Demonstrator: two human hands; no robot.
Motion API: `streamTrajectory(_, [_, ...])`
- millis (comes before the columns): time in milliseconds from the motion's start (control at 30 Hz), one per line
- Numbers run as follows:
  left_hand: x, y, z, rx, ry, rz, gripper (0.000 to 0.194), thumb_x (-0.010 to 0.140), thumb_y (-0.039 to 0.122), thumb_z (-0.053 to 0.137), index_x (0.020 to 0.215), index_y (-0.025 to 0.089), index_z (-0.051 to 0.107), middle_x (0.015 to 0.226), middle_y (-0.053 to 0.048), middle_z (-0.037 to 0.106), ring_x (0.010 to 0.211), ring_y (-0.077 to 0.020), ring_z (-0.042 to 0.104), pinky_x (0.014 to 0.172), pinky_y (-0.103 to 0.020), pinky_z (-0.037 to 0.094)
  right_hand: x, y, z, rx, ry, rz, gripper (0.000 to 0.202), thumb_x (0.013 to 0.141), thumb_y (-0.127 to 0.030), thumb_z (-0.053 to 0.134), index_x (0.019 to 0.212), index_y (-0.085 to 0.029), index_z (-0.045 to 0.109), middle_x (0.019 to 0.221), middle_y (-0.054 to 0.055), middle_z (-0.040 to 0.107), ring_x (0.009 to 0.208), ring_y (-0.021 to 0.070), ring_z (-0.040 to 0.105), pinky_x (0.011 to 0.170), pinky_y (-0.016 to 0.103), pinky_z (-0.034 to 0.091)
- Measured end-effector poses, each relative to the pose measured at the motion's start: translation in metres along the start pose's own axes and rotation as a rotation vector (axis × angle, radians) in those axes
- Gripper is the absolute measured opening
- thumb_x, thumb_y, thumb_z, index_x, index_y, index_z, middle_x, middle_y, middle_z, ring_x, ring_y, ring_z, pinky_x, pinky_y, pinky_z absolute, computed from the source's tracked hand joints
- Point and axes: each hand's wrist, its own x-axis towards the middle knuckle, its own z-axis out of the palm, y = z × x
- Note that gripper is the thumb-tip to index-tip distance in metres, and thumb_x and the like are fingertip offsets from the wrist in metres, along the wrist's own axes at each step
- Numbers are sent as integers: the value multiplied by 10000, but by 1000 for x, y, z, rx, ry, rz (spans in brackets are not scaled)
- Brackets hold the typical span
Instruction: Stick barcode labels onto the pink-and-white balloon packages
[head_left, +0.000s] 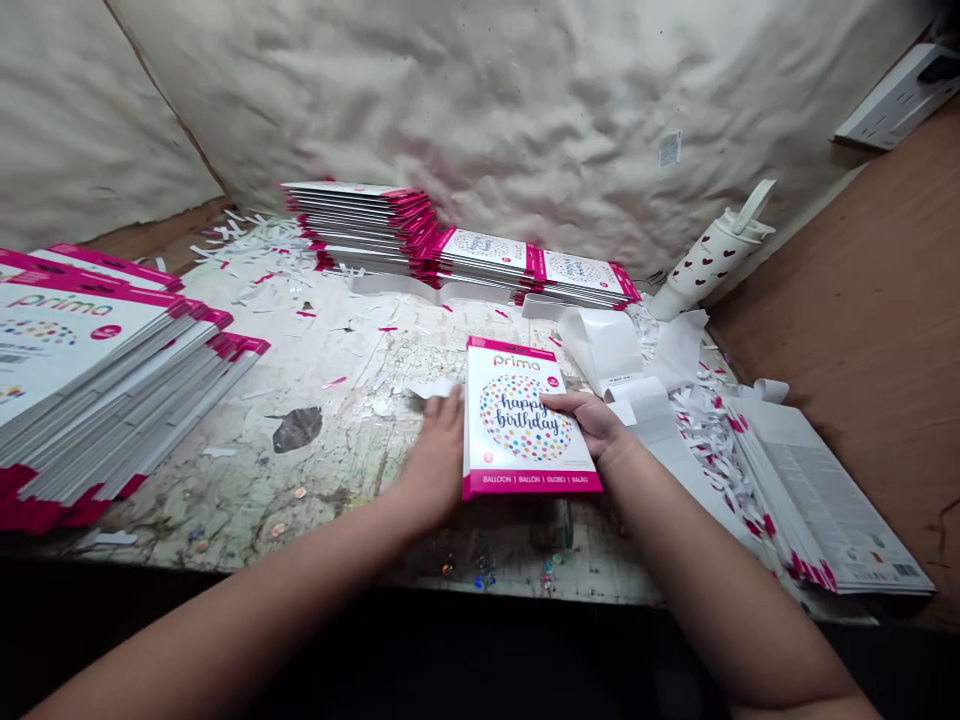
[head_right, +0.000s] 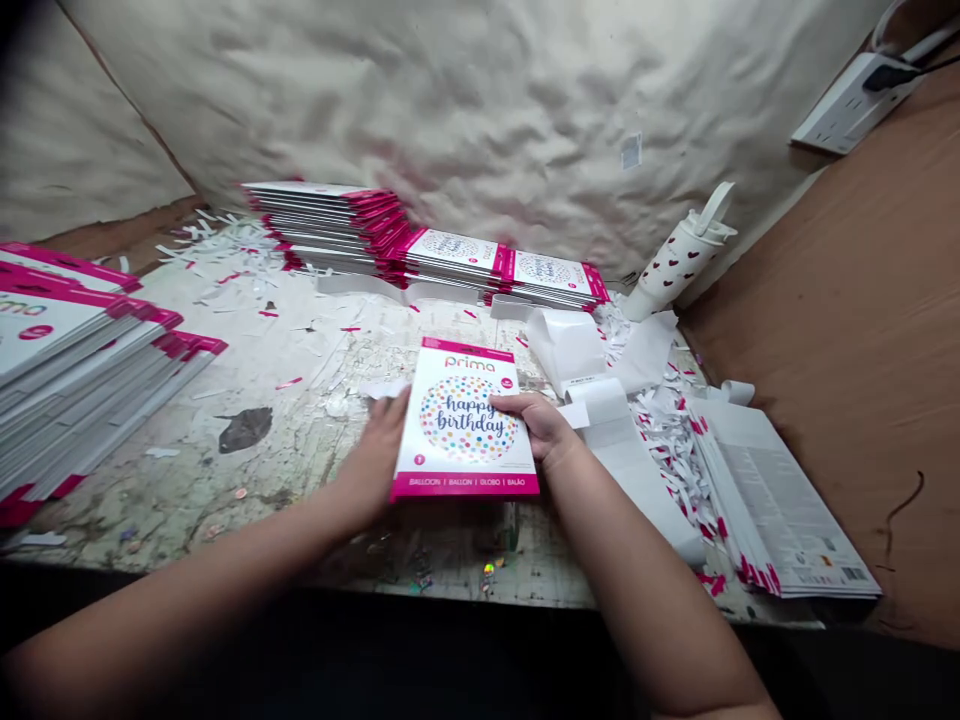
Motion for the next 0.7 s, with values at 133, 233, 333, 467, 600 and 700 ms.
streamTrajectory(133, [-6, -41, -42, 596, -158, 372, 533, 807, 424, 530, 1232, 101, 548, 1344, -197, 469, 1264, -399, 352, 1036, -607, 173, 9, 0, -17, -38, 150, -22, 335, 774, -61, 490, 1106, -84, 530, 758, 92, 720, 729, 233, 702, 879, 471, 496])
streamTrajectory(233, [4, -50, -59, 787, -28, 496, 435, 879, 339, 414, 1195, 84, 570, 1310, -202, 499, 1213, -347, 429, 1012, -509, 300, 10, 0, -19, -60, 196, -45, 353, 761, -33, 515, 1110, -89, 536, 722, 80, 718, 678, 226, 699, 878, 470, 495])
streamTrajectory(333, [30, -44, -59, 794, -30, 660, 381, 868, 198, 398, 1192, 86, 562, 1283, -168, 533, 1170, -290, 475, 997, -433, 347, 11, 0, -15, -76, 211, -51, 363, 757, -31, 522, 1116, -87, 541, 727, 85, 718, 672, 230, 697, 870, 476, 498])
streamTrajectory(467, [60, -41, -49, 887, -366, 841, 444, 840, 89, 395, 1265, 150, 506, 1318, -112, 524, 1203, -260, 475, 984, -424, 364, 5, 3, -12, -79, 192, -56, 378, 741, -29, 531, 1114, -88, 547, 771, 100, 721, 712, 240, 698, 859, 470, 502])
streamTrajectory(600, [53, -51, -51, 973, -499, 806, 486, 835, 57, 371, 1295, 169, 480, 1359, -111, 476, 1215, -241, 481, 983, -404, 372, -6, 5, -6, -58, 140, -67, 369, 728, -49, 552, 1093, -103, 556, 837, 115, 719, 763, 247, 694, 853, 469, 501])
streamTrajectory(700, [35, -61, -61, 1000, -499, 778, 534, 817, 45, 340, 1329, 153, 445, 1382, -114, 439, 1237, -253, 459, 993, -428, 365, -3, 7, 4, -108, 134, -124, 275, 721, -77, 566, 992, -119, 583, 819, 100, 716, 739, 239, 687, 815, 455, 515])
